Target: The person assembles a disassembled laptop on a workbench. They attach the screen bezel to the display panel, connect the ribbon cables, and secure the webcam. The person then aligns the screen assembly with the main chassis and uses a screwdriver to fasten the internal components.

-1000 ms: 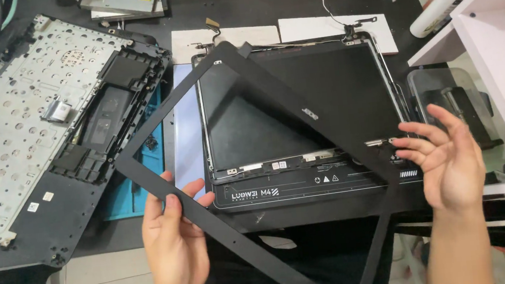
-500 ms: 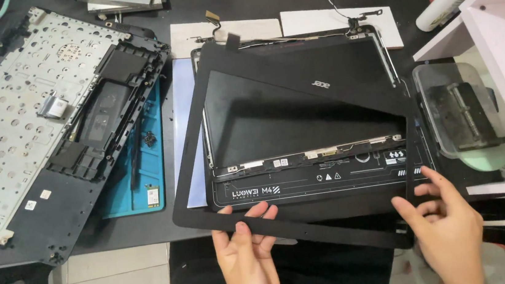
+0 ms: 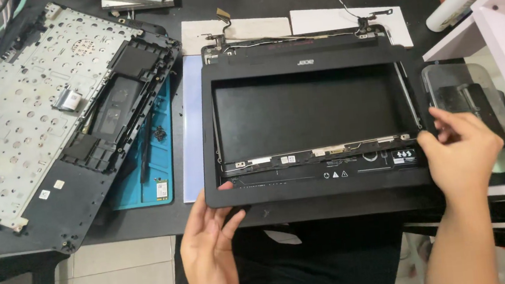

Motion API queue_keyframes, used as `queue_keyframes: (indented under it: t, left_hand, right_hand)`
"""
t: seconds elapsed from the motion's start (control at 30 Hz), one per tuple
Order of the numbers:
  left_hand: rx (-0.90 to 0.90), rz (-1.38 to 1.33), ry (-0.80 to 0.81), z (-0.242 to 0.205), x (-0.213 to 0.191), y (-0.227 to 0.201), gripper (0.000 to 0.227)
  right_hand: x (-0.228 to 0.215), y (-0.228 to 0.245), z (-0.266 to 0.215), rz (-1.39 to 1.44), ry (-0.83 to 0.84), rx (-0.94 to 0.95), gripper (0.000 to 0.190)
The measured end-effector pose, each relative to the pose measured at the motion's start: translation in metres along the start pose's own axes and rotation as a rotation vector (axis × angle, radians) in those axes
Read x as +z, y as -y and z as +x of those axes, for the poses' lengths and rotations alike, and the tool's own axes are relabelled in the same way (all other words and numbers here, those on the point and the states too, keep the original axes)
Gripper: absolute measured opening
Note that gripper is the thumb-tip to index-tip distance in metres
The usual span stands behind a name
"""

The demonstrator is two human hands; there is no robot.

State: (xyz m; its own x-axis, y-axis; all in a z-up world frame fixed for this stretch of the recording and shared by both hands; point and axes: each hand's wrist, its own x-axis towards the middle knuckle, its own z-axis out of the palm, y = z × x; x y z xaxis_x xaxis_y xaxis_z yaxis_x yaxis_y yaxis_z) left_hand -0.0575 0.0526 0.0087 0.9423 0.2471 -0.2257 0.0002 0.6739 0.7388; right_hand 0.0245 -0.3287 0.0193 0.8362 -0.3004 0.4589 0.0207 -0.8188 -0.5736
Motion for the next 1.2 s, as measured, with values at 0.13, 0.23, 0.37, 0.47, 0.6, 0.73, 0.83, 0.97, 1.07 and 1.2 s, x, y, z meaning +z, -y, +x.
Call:
queue_keyframes:
  t: [0.13,0.23,0.37,0.47,0.6,0.73,0.83,0.97,1.07,1.2]
  left_hand:
    - [0.011,0.350,0.091,0.028,-0.021,-0.008,0.055]
    - [0.009,0.508,0.118,0.042,-0.023,-0.019,0.051]
    - [-0.015,0.679,0.161,0.041,-0.020,-0.023,0.048]
    - [0.049,0.859,0.128,0.037,-0.010,-0.029,0.047]
    - [0.234,1.107,0.159,0.031,-0.002,-0.032,0.047]
    - [0.404,1.097,0.225,0.030,-0.001,-0.028,0.046]
    - [0.447,1.110,0.219,0.033,0.001,-0.027,0.046]
    - [0.452,1.174,0.163,0.038,-0.001,-0.024,0.041]
    - [0.578,1.256,0.159,0.039,-0.002,-0.023,0.039]
    - [0.751,1.429,0.151,0.042,0.000,-0.023,0.042]
  right_hand:
    - [0.016,0.002,0.031,-0.002,0.049,-0.057,0.035]
    - [0.019,0.001,0.038,-0.035,0.077,-0.052,0.034]
    - [0.016,0.001,0.037,-0.067,0.116,-0.035,0.034]
    - [0.019,0.003,0.035,-0.076,0.098,-0.088,0.033]
    - [0.020,0.003,0.029,-0.065,0.088,-0.066,0.028]
    - [0.022,-0.005,0.033,-0.050,0.058,-0.119,0.025]
    - [0.023,0.001,0.042,-0.084,0.071,-0.114,0.025]
    - [0.026,0.008,0.038,-0.169,0.117,-0.149,0.026]
    - [0.030,0.002,0.028,-0.184,0.070,-0.209,0.022]
    - [0.030,-0.008,0.022,-0.158,0.030,-0.161,0.021]
